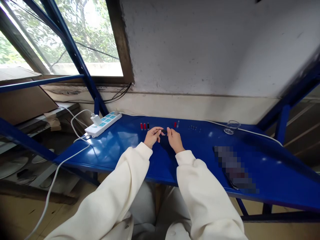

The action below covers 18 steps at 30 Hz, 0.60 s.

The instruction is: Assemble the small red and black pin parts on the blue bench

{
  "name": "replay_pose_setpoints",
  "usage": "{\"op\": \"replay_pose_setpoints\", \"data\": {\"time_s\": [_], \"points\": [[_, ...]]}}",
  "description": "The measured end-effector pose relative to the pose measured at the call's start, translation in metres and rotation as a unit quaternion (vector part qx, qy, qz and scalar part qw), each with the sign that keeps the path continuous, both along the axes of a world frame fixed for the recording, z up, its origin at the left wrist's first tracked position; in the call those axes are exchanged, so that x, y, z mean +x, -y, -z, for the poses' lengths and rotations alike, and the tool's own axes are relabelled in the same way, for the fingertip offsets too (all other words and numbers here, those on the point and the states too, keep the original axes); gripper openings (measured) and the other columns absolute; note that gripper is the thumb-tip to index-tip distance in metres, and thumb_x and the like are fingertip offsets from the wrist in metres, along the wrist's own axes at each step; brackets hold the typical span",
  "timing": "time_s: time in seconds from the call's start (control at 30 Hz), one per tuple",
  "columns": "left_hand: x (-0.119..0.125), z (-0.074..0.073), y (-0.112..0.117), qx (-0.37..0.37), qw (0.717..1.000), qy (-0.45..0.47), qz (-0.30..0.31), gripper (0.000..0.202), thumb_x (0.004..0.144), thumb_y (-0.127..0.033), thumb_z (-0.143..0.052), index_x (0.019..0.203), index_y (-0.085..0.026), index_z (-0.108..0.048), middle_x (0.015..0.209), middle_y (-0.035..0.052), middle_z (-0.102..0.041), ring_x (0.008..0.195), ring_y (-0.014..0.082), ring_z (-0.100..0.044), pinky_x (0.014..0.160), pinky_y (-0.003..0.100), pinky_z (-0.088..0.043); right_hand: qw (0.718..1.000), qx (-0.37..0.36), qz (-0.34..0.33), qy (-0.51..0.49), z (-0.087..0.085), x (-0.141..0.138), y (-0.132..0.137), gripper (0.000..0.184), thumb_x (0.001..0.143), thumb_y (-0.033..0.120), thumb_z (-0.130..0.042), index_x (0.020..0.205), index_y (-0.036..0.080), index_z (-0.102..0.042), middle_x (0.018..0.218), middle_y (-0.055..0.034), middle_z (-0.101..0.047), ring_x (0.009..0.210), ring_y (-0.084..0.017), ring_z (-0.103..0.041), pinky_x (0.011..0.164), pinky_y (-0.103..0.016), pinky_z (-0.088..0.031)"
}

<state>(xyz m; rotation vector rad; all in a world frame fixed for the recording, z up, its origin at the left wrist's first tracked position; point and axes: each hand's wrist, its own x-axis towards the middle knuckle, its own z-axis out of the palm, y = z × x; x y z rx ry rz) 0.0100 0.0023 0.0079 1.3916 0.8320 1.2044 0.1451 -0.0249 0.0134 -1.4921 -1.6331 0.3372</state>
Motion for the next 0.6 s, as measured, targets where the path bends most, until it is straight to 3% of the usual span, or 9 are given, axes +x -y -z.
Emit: {"op": "replay_pose_setpoints", "data": {"time_s": [0.33, 0.6], "points": [[-0.0020, -0.0027, 0.0025, -0.038, 0.999, 0.007, 0.005, 0.033, 0.076, -0.035, -0.055, 0.099, -0.011, -0.056, 0.077, 0.0063, -0.063, 0.039, 0.0031, -0.047, 0.035, 0.016, -0.034, 0.992, 0.051, 0.042, 0.104, 0.0032, 0.0015, 0.0003, 0.046, 0.088, 0.048, -0.020, 0.065, 0.020, -0.048, 0.057, -0.0032, -0.054, 0.053, -0.014, -0.050, 0.053, -0.023, -0.030], [-0.0033, -0.0058, 0.0037, -0.010, 0.999, 0.028, 0.012, 0.032, 0.076, -0.034, -0.054, 0.097, -0.011, -0.056, 0.076, 0.0052, -0.062, 0.039, 0.0036, -0.048, 0.037, 0.017, -0.037, 0.981, 0.092, 0.063, 0.158, 0.0005, 0.0002, 0.0026, 0.043, 0.090, 0.041, -0.020, 0.068, 0.019, -0.050, 0.064, -0.0048, -0.056, 0.056, -0.013, -0.049, 0.052, -0.023, -0.026]]}}
